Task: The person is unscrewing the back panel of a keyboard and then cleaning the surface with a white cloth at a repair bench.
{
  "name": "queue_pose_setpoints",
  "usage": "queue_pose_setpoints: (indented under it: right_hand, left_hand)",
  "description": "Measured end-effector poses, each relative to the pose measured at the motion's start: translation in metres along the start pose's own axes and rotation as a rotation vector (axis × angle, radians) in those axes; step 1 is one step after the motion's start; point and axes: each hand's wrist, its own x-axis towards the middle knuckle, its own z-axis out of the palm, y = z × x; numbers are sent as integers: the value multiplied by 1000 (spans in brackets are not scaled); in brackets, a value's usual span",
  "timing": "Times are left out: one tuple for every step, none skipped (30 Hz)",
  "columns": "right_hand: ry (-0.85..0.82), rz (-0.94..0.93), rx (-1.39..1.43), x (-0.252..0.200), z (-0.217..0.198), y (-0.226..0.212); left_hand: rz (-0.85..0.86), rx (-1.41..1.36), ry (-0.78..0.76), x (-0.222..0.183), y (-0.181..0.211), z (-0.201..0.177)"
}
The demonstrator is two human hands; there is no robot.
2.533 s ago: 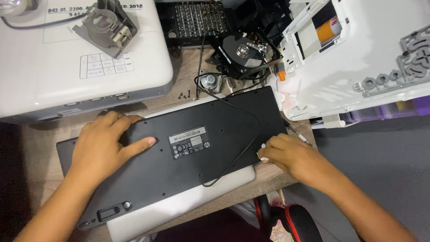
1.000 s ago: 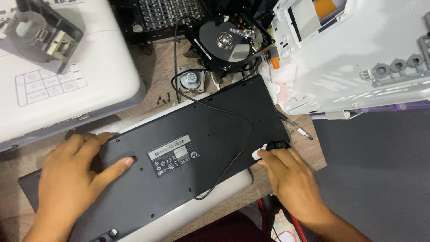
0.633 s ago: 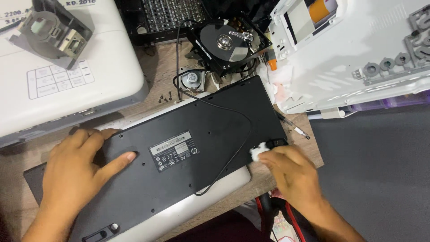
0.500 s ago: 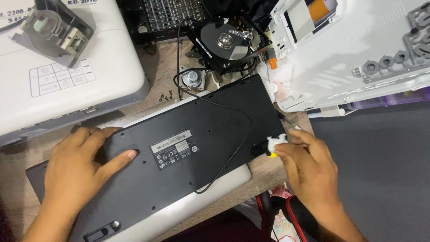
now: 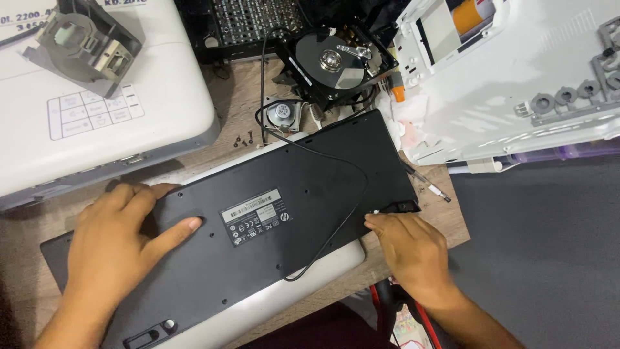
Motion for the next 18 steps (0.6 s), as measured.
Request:
queue_pose_setpoints:
  right_hand:
    - [-36, 22, 73, 1, -1, 0]
    - [-71, 42, 144, 2, -1, 1]
    - [-71, 40, 144, 0, -2, 10]
    - [-169, 143, 241, -1, -3, 19]
    - [-269, 245, 337, -3, -3, 28]
    - [-269, 243, 337, -6, -13, 33]
    - [-239, 180, 352, -10, -22, 38]
    - [-213, 118, 370, -14, -32, 42]
    - [-218, 118, 372, -7, -39, 35]
    - [-155, 172, 296, -1, -45, 27]
    - [-93, 226, 220, 5, -51, 18]
    - [-88, 220, 217, 7, -48, 16]
    - [-104, 179, 159, 8, -44, 14]
    - [-127, 142, 106, 8, -40, 10]
    - [-129, 140, 107, 7, -30, 8]
    - [-199, 130, 210, 6, -20, 5]
    - [-270, 119, 313, 4, -10, 2]
    - [-267, 117, 311, -7, -6, 20]
  left_hand:
    - [11, 0, 11, 0, -1, 1]
    - [21, 0, 26, 0, -2, 2]
    - [20, 0, 28, 0, -1, 1]
    - [24, -9, 17, 1, 0, 0]
    - [29, -18, 6, 2, 0, -1]
    - [28, -19, 8, 3, 0, -1]
    - [36, -19, 18, 4, -1, -1]
    - [42, -19, 24, 2, -1, 0]
    - [38, -21, 21, 0, 0, 0]
    - [44, -17, 25, 1, -1, 0]
    - [50, -14, 29, 1, -1, -1]
    - [51, -16, 38, 2, 0, -1]
    - [44, -13, 24, 3, 0, -1]
    - [35, -11, 2, 1, 0, -1]
    - [33, -12, 1, 1, -2, 0]
    - [65, -7, 30, 1, -3, 1]
    - [98, -3, 58, 1, -3, 2]
    - [98, -3, 62, 2, -3, 1]
